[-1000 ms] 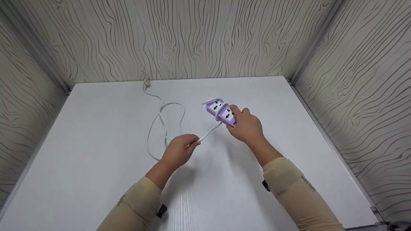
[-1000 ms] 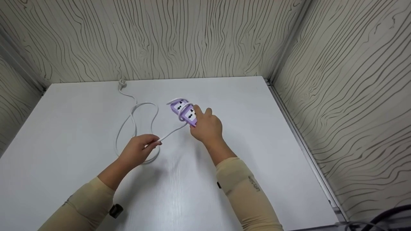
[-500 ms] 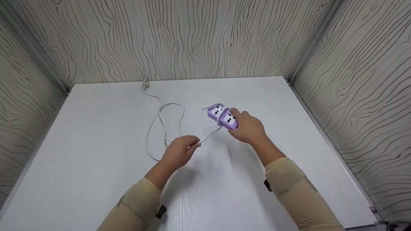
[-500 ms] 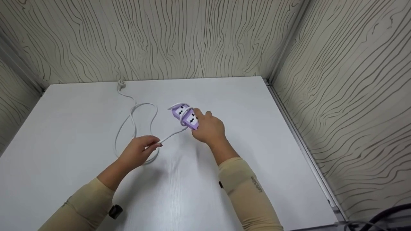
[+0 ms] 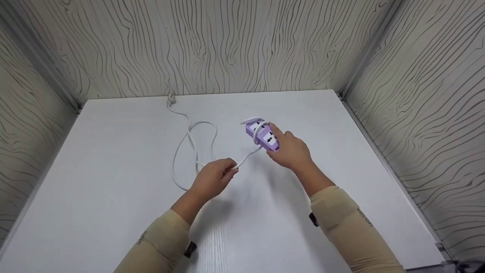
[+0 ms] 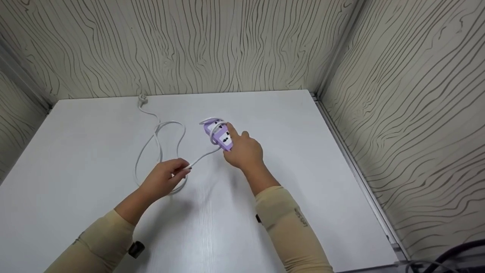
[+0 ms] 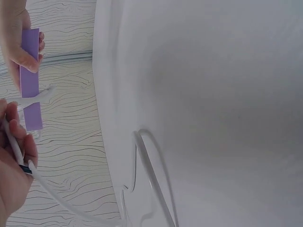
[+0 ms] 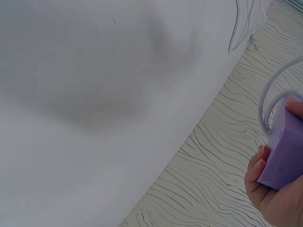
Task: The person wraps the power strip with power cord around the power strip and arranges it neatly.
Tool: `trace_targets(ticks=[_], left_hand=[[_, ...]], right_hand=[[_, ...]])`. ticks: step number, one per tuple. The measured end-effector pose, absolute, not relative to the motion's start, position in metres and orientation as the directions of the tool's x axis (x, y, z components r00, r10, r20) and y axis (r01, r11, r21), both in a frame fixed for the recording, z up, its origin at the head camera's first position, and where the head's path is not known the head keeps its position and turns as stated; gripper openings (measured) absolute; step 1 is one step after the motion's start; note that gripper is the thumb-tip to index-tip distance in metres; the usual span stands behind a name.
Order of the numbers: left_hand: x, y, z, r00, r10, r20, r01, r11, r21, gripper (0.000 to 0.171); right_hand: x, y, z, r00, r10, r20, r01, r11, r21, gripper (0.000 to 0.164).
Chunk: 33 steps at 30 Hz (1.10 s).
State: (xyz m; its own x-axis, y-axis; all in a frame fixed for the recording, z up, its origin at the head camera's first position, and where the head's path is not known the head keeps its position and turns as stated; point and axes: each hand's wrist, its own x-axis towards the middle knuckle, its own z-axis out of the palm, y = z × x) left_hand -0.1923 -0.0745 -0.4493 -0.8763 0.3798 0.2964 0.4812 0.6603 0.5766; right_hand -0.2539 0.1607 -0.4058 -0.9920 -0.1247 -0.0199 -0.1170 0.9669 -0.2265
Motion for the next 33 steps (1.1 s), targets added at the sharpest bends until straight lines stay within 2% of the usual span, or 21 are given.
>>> trace_targets(ticks=[8, 12, 19, 25, 33], left_hand=[[-0.190, -0.076, -0.451, -0.883, 0.406, 0.237, 0.462, 0.653, 0.601, 0.006], [-0.189, -0.077, -0.452, -0.873, 0.438, 0.214, 0.474, 0.659, 0.584, 0.011], [-0.187, -0.080, -0.453, -0.860, 0.477, 0.182, 0.487, 0.659, 0.573, 0.006], [-0.184, -0.085, -0.453, -0.857, 0.477, 0.195, 0.504, 0.700, 0.506, 0.010], [-0.183, -0.093, -0.454, -0.827, 0.506, 0.246, 0.553, 0.651, 0.520, 0.019]], right_hand=[[-0.256, 0.160, -0.403, -0.998, -0.051, 0.035, -0.058, 0.968, -0.243, 0.075], [-0.257, 0.163, -0.402, -0.997, -0.042, 0.072, -0.058, 0.969, -0.239, 0.075], [-0.258, 0.167, -0.403, -0.994, -0.037, 0.099, -0.058, 0.974, -0.220, 0.075], [-0.261, 0.175, -0.403, -0.994, -0.002, 0.114, -0.030, 0.970, -0.241, 0.074], [-0.266, 0.189, -0.404, -0.990, 0.036, 0.140, -0.005, 0.958, -0.285, 0.074]])
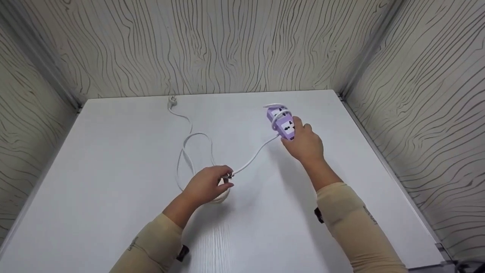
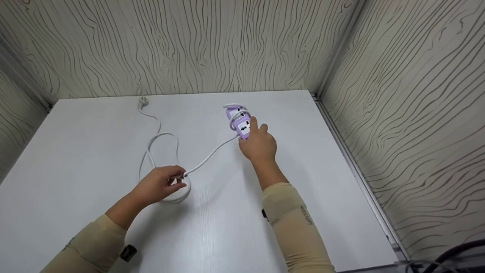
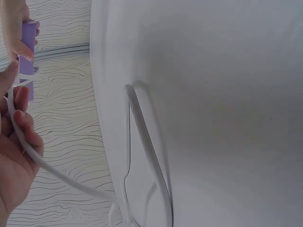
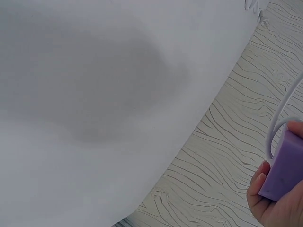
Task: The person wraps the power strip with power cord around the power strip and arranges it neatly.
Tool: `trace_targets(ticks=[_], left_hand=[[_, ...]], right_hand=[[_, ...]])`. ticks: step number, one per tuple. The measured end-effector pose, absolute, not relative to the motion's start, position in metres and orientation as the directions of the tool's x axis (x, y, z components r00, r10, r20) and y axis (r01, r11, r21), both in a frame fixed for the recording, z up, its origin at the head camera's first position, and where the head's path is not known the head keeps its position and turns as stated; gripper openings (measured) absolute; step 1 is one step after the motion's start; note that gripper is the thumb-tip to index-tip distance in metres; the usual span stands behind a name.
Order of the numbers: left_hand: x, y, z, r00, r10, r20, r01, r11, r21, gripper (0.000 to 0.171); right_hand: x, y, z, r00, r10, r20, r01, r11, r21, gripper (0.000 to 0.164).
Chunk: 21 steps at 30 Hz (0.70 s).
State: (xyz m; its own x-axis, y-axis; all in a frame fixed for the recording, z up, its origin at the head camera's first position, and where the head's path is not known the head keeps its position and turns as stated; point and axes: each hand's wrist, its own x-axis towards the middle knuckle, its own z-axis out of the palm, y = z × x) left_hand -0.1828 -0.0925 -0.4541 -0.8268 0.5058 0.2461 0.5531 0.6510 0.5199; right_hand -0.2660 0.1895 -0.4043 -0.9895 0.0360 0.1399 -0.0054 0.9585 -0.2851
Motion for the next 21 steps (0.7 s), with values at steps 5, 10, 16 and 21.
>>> trace_targets(ticks=[5, 10, 16, 21], left_hand=[[-0.184, -0.092, -0.455, -0.825, 0.468, 0.316, 0.563, 0.635, 0.529, 0.015], [-0.184, -0.092, -0.450, -0.809, 0.427, 0.404, 0.587, 0.597, 0.546, 0.010], [-0.185, -0.091, -0.444, -0.763, 0.403, 0.505, 0.643, 0.549, 0.533, 0.008], [-0.188, -0.091, -0.438, -0.752, 0.369, 0.547, 0.653, 0.532, 0.539, 0.007]], right_hand=[[-0.265, 0.193, -0.405, -0.992, 0.041, 0.120, 0.005, 0.957, -0.292, 0.073], [-0.264, 0.193, -0.408, -0.995, 0.037, 0.093, 0.011, 0.963, -0.268, 0.071], [-0.264, 0.191, -0.417, -0.996, 0.020, 0.091, -0.004, 0.969, -0.248, 0.069], [-0.263, 0.186, -0.421, -0.998, 0.003, 0.069, -0.013, 0.973, -0.231, 0.068]])
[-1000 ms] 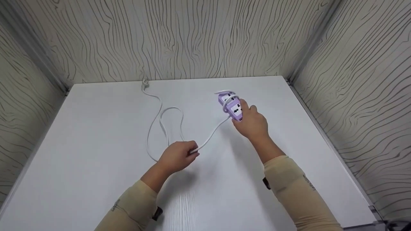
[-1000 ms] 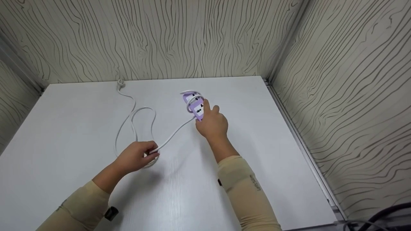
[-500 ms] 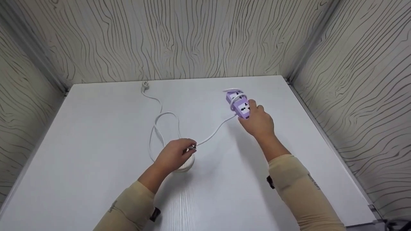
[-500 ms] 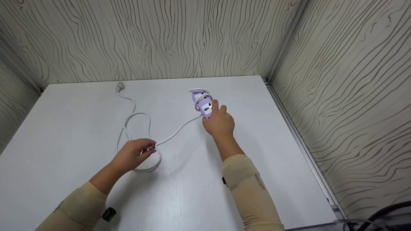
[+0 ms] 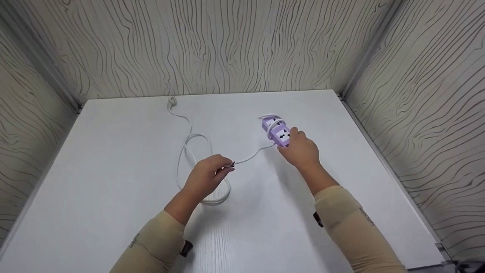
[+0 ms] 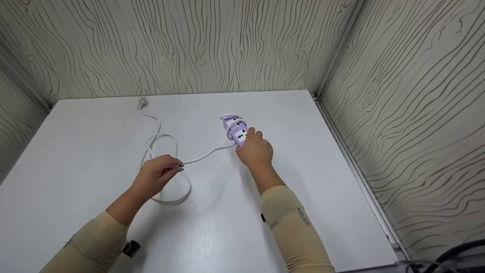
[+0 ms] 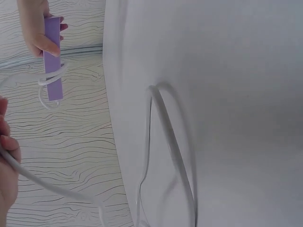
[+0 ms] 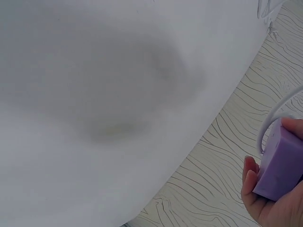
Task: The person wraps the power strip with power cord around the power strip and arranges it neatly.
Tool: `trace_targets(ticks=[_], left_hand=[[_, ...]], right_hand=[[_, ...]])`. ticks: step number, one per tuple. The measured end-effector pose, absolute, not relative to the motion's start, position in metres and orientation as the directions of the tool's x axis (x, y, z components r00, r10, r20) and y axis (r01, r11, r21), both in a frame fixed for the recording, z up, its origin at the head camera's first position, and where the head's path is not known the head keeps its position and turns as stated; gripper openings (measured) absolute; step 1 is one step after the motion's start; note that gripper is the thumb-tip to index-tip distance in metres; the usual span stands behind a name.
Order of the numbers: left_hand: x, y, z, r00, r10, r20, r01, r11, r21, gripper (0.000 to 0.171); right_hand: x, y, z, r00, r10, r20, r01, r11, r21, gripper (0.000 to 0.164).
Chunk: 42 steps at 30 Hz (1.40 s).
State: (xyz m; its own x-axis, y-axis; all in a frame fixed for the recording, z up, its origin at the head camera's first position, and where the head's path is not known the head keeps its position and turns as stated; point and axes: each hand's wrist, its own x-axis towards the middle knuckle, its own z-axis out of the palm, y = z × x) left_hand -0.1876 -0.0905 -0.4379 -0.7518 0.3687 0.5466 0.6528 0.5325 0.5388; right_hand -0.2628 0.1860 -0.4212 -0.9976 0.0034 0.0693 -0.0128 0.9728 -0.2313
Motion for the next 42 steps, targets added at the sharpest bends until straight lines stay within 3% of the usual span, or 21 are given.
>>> trace_targets(ticks=[11, 25, 42], left_hand=[[-0.202, -0.089, -0.424, -0.758, 0.244, 0.605, 0.625, 0.536, 0.567, 0.012], [-0.217, -0.080, -0.412, -0.749, 0.143, 0.647, 0.626, 0.470, 0.622, 0.012], [-0.236, -0.075, -0.405, -0.790, 0.069, 0.610, 0.564, 0.474, 0.676, 0.016]], right_hand=[[-0.257, 0.179, -0.430, -0.993, -0.092, -0.079, -0.077, 0.981, -0.178, 0.068], [-0.248, 0.165, -0.433, -0.961, -0.232, -0.152, -0.208, 0.965, -0.160, 0.059], [-0.234, 0.149, -0.423, -0.825, -0.528, -0.201, -0.522, 0.848, -0.085, 0.051]])
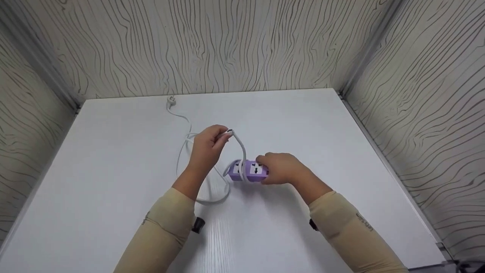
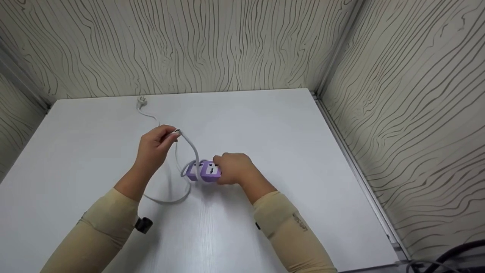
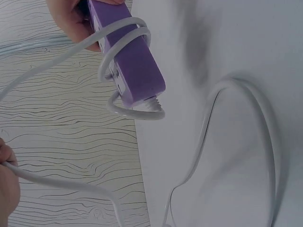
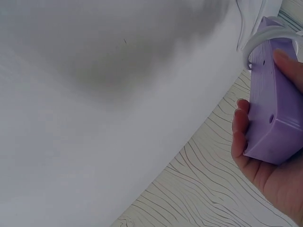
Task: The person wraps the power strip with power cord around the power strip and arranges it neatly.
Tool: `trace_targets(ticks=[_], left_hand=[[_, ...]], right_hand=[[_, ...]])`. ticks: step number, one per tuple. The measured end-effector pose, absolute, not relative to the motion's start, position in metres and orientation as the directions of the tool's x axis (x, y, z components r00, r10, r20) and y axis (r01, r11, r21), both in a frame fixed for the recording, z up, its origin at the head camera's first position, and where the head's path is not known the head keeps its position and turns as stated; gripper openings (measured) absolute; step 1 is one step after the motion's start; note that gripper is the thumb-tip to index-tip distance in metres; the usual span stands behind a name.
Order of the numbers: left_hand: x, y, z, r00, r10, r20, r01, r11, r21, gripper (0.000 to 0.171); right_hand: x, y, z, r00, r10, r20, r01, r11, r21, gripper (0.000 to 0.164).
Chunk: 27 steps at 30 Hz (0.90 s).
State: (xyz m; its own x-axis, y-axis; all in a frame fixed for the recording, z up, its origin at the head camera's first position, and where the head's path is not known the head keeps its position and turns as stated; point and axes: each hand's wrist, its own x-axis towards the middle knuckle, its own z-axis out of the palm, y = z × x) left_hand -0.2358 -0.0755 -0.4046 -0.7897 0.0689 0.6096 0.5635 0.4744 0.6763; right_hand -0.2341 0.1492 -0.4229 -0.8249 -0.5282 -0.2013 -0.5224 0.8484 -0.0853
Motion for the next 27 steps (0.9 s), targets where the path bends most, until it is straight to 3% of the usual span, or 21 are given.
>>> trace_targets(ticks=[16, 27], left_hand=[[-0.254, -0.077, -0.415, -0.906, 0.035, 0.422, 0.382, 0.498, 0.779, 0.014], [-0.262, -0.085, -0.426, -0.967, 0.050, 0.250, 0.241, 0.493, 0.836, 0.017]], right_hand=[[-0.227, 0.153, -0.404, -0.688, -0.706, -0.171, -0.691, 0.708, -0.143, 0.052], [-0.225, 0.153, -0.393, -0.653, -0.744, -0.142, -0.710, 0.667, -0.226, 0.052]])
